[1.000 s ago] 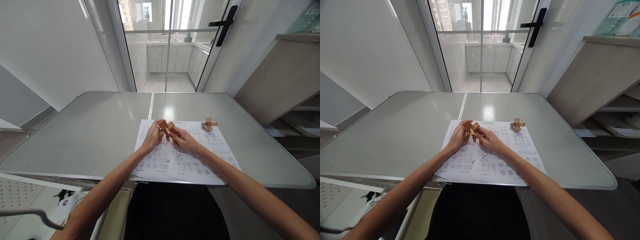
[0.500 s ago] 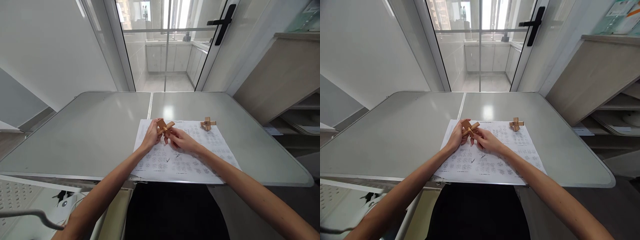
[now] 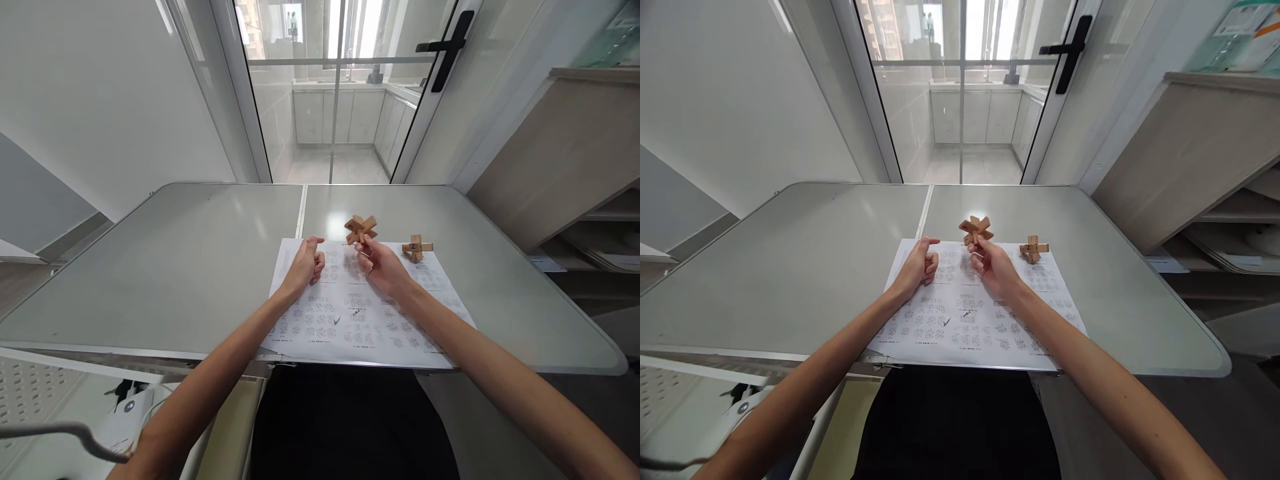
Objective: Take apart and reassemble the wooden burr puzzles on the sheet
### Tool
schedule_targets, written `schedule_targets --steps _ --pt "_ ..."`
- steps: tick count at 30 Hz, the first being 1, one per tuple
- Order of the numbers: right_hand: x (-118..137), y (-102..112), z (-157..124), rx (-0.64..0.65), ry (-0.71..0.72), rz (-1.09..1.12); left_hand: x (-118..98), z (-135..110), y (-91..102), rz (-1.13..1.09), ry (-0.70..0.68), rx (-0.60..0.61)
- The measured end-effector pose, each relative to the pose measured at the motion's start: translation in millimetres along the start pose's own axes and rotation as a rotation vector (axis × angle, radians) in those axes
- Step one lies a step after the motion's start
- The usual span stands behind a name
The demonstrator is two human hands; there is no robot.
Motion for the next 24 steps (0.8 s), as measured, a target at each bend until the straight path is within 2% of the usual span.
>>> schedule_targets --steps 6,10,16,24 --pt "10 28 7 -0.151 0.118 0.097 -3 -2 -2.9 0.056 0.006 0.022" --pt "15 34 7 -0.186 0.124 0.121 -4 -2 -4.2 0.076 -0.003 0.038" --pt "10 15 0 -0.135 0.038 0.067 -1 -1 -3.7 0.1 -0.022 0.045" --pt "-6 -19 -12 0.021 -0.096 -0.182 0 -1 -4.3 0.186 -0.038 0.049"
Point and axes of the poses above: each hand's wrist, its own z-axis towards the middle knuckle, its own y-axis out of the back of the hand, x = y × z, the point moved 8 cm from there along z, towards the middle knuckle, and after that the axes turned 10 degrees about z, right-handed, at the moved point
